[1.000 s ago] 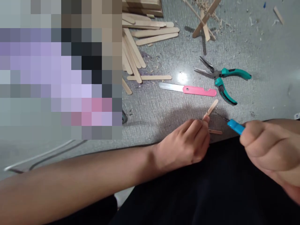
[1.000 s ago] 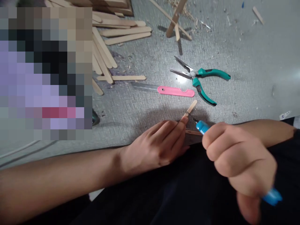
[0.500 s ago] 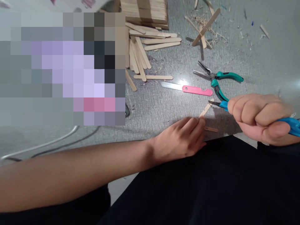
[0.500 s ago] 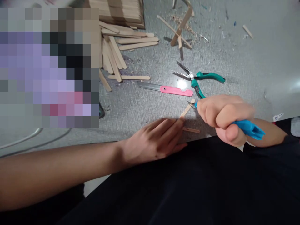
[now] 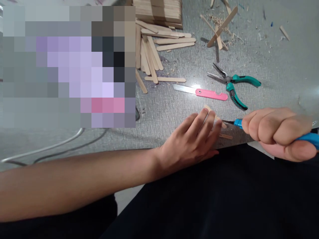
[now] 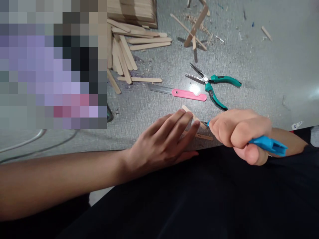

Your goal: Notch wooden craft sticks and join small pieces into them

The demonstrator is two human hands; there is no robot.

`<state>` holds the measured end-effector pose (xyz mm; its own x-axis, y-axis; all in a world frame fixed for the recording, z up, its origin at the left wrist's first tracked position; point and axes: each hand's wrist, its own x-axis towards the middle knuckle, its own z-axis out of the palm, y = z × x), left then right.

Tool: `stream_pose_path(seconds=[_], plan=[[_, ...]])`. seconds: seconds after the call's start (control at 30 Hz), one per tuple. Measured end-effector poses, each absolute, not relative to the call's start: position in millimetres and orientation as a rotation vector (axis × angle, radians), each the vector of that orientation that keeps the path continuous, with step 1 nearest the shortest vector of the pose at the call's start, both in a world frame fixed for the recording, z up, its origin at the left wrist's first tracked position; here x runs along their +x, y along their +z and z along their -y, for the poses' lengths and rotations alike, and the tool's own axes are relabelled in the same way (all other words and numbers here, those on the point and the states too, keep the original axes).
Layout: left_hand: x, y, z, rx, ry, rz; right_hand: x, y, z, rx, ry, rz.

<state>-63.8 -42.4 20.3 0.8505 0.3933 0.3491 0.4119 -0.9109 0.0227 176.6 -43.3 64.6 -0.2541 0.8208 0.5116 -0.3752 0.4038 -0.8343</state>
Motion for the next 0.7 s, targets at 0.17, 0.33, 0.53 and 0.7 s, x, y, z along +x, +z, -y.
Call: stream_pose_path(seconds=[0.17,0.33,0.53,0.7], plan=[[-65.4,18.9,48.7,-3.110,-0.326,0.795,179.2,58.0,39.0,-0.309,1.116,1.490],[-62.5,14.0,46.6,-3.198,-0.325,0.903,177.7,56.2,41.0,-0.205,1.120,1.692],[-62.7,10.3,47.7,-3.210,-0.396,0.947,166.0,57.4,48.9,-0.188,1.051,1.798],[-63.0,8.3,51.5,-3.162,-0.414,0.946,157.8,52.4,54.1,-0.173,1.034,1.741]])
